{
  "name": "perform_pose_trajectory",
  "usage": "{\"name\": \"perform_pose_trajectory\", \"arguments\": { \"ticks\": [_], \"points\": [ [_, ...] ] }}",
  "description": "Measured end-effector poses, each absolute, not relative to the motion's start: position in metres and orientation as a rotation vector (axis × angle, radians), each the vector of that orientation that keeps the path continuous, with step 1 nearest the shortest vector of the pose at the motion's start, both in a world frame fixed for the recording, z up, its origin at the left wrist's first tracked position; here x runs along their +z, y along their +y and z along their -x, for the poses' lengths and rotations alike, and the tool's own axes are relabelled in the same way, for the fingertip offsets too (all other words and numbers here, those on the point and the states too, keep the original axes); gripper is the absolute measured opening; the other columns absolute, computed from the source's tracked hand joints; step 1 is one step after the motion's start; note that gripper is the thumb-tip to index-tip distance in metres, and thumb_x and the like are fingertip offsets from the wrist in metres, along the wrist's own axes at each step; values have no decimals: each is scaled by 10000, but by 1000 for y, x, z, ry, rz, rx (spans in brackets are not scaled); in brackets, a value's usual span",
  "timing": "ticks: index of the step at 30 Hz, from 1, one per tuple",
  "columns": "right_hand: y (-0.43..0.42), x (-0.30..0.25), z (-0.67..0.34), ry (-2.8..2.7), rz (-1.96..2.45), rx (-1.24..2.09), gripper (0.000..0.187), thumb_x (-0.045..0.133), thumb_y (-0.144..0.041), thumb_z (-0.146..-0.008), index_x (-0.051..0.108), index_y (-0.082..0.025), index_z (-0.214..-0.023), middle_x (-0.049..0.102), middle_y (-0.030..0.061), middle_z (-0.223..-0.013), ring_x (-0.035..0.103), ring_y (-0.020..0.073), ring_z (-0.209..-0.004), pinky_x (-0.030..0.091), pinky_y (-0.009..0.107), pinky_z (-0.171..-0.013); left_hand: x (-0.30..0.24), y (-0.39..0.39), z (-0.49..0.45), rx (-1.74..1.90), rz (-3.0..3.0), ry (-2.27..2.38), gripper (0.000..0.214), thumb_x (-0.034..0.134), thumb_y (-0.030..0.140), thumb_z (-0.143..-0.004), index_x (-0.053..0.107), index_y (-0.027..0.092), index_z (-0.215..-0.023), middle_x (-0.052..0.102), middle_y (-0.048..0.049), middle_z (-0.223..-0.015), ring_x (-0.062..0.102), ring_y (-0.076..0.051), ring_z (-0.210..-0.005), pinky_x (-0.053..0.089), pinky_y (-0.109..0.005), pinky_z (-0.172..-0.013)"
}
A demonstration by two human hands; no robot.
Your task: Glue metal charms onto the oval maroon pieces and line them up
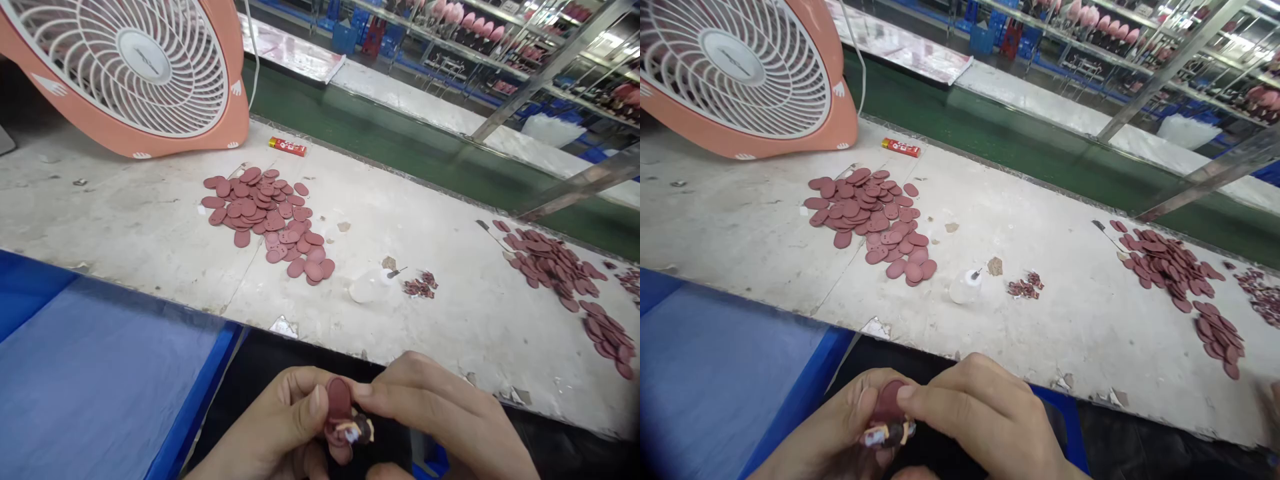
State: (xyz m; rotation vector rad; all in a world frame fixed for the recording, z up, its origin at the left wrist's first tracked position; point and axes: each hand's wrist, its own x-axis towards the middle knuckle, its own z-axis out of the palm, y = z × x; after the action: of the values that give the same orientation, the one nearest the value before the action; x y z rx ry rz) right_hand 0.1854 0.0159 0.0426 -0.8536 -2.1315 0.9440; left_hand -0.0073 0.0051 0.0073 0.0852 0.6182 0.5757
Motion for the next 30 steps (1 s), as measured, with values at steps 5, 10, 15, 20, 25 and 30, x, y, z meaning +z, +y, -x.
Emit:
{"name": "perform_pose_trajectory", "arguments": {
  "ticks": [5, 10, 15, 20, 25, 30],
  "points": [
    [16, 37, -177, -2066, 906, 899, 254, 654, -112, -853, 638, -154, -1102, 694, 59, -822, 654, 144, -712, 574, 236, -634, -2, 2, 4, 672, -96, 629, 421, 845, 492, -586, 774, 111, -752, 639, -17, -626, 563, -66, -538, 500, -105, -399],
    [14, 30, -160, -2045, 942, 608, 254, 650, -13, -778, 653, -125, -1006, 675, 59, -765, 627, 137, -644, 559, 234, -551, -2, -8, 8, 1009, -214, 980, 412, 840, 465, -620, 771, 167, -896, 706, -37, -723, 627, -136, -631, 536, -168, -443],
    [11, 21, -144, -1959, 881, 472, 321, 657, 30, -755, 642, -130, -1032, 667, 54, -775, 617, 138, -635, 543, 247, -524, 6, -15, 9, 1115, -18, 1089, 295, 850, 406, -628, 734, 163, -749, 658, 8, -633, 563, -85, -541, 418, -111, -344],
    [9, 18, -143, -1806, 895, 550, 365, 630, 27, -761, 647, -158, -1075, 661, 44, -840, 621, 152, -698, 531, 276, -570, -2, -18, 19, 1034, 246, 1203, 214, 662, 331, -864, 718, 144, -951, 739, -76, -899, 698, -131, -742, 532, -151, -467],
    [9, 12, -156, -1764, 987, 605, 298, 624, -20, -809, 646, -181, -1058, 646, 32, -854, 616, 138, -756, 511, 245, -627, -4, -20, 42, 1106, 119, 923, 394, 458, 322, -964, 596, 102, -1260, 623, -177, -1322, 567, -291, -1233, 532, -431, -968],
    [9, 5, -154, -1637, 1083, 751, 221, 594, -106, -876, 634, -244, -1044, 643, 13, -872, 621, 139, -793, 521, 232, -651, 6, -13, 39, 1024, 79, 476, 483, 420, 224, -933, 475, 54, -1382, 576, -193, -1374, 445, -296, -1342, 321, -474, -1137]
  ]
}}
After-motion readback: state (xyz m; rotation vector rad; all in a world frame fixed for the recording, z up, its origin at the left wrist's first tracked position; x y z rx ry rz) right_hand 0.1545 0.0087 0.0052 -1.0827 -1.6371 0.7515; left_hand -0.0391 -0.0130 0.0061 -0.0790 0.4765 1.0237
